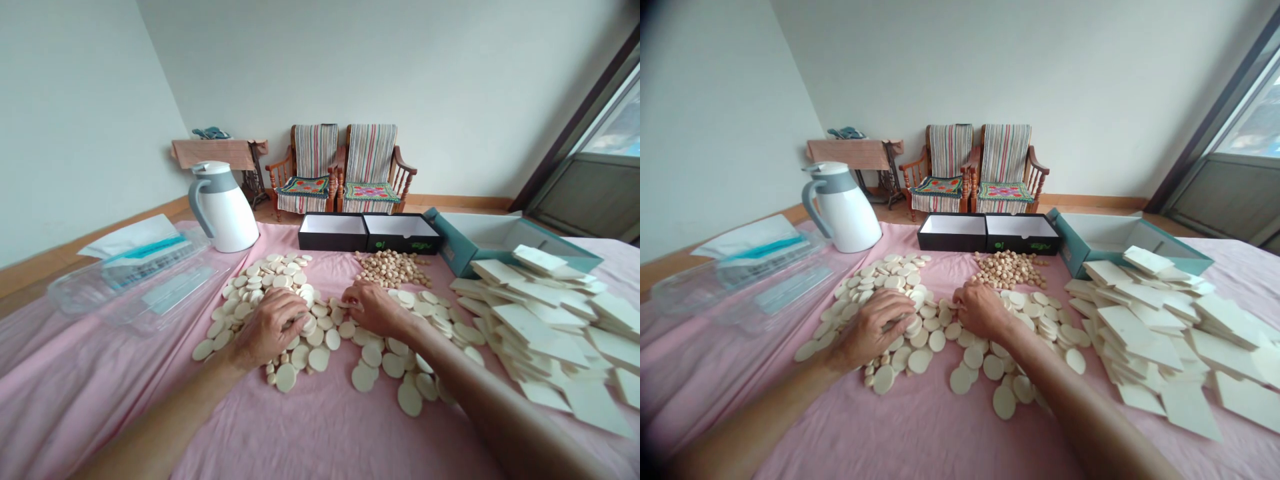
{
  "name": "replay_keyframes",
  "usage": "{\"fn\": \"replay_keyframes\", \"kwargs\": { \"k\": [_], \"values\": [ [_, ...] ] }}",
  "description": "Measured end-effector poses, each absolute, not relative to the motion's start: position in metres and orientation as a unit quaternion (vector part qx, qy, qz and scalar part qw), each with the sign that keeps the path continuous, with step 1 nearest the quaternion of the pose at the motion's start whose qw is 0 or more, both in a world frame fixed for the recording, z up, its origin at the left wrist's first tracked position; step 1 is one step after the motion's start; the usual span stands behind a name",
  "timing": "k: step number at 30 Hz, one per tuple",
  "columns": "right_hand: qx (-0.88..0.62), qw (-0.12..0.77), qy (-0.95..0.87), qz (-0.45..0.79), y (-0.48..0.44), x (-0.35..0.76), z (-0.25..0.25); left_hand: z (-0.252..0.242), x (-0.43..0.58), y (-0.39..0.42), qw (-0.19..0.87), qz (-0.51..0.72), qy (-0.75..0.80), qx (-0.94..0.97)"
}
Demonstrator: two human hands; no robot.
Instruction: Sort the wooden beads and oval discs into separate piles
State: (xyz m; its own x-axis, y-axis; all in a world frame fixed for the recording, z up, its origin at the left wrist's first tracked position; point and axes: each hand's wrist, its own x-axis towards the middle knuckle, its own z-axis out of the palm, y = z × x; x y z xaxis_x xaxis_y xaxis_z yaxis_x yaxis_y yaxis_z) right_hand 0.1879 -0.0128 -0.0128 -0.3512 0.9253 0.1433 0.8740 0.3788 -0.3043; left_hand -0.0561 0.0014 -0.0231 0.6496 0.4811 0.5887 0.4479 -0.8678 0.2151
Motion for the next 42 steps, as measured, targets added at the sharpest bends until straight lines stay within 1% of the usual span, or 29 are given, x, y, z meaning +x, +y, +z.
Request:
{"fn": "replay_keyframes", "kwargs": {
  "k": [3,6,9,11,13,16,17,18,21,26,30,34,35,37,39,40,42],
  "values": [
    [-0.553,0.157,-0.815,0.075,-0.012,0.192,-0.005,-0.022,-0.057,0.001,0.026,0.330,0.258,0.908],
    [-0.558,0.147,-0.813,0.080,-0.017,0.212,0.018,-0.023,-0.058,0.001,0.026,0.330,0.264,0.906],
    [-0.545,0.069,-0.820,0.159,-0.025,0.240,0.043,-0.024,-0.058,0.002,0.025,0.333,0.265,0.904],
    [-0.539,0.043,-0.820,0.189,-0.028,0.252,0.051,-0.025,-0.058,0.002,0.026,0.335,0.264,0.904],
    [-0.556,0.065,-0.811,0.169,-0.026,0.250,0.049,-0.025,-0.058,0.002,0.025,0.339,0.264,0.903],
    [-0.563,0.170,-0.800,0.113,-0.022,0.226,0.030,-0.024,-0.057,0.001,0.022,0.344,0.265,0.900],
    [-0.539,0.204,-0.811,0.105,-0.020,0.215,0.022,-0.024,-0.057,0.001,0.021,0.344,0.264,0.901],
    [-0.513,0.217,-0.825,0.101,-0.020,0.204,0.015,-0.023,-0.057,0.001,0.020,0.342,0.264,0.902],
    [-0.471,0.208,-0.852,0.093,-0.022,0.179,-0.002,-0.022,-0.057,0.000,0.014,0.337,0.268,0.903],
    [-0.490,0.195,-0.847,0.075,-0.026,0.172,-0.010,-0.021,-0.057,-0.001,0.008,0.340,0.272,0.900],
    [-0.485,0.211,-0.843,0.095,-0.024,0.175,-0.005,-0.021,-0.057,-0.001,0.011,0.344,0.272,0.899],
    [-0.495,0.229,-0.826,0.141,-0.022,0.194,0.016,-0.021,-0.057,-0.001,0.015,0.339,0.273,0.900],
    [-0.501,0.219,-0.822,0.156,-0.022,0.203,0.023,-0.021,-0.057,-0.001,0.015,0.338,0.273,0.901],
    [-0.500,0.163,-0.827,0.197,-0.023,0.220,0.036,-0.021,-0.056,-0.001,0.014,0.337,0.273,0.901],
    [-0.513,0.124,-0.824,0.206,-0.024,0.232,0.043,-0.021,-0.056,-0.001,0.011,0.340,0.271,0.900],
    [-0.523,0.120,-0.820,0.198,-0.024,0.235,0.043,-0.021,-0.055,-0.001,0.009,0.342,0.270,0.900],
    [-0.532,0.139,-0.818,0.170,-0.023,0.231,0.036,-0.021,-0.055,-0.001,0.007,0.347,0.268,0.899]
  ]
}}
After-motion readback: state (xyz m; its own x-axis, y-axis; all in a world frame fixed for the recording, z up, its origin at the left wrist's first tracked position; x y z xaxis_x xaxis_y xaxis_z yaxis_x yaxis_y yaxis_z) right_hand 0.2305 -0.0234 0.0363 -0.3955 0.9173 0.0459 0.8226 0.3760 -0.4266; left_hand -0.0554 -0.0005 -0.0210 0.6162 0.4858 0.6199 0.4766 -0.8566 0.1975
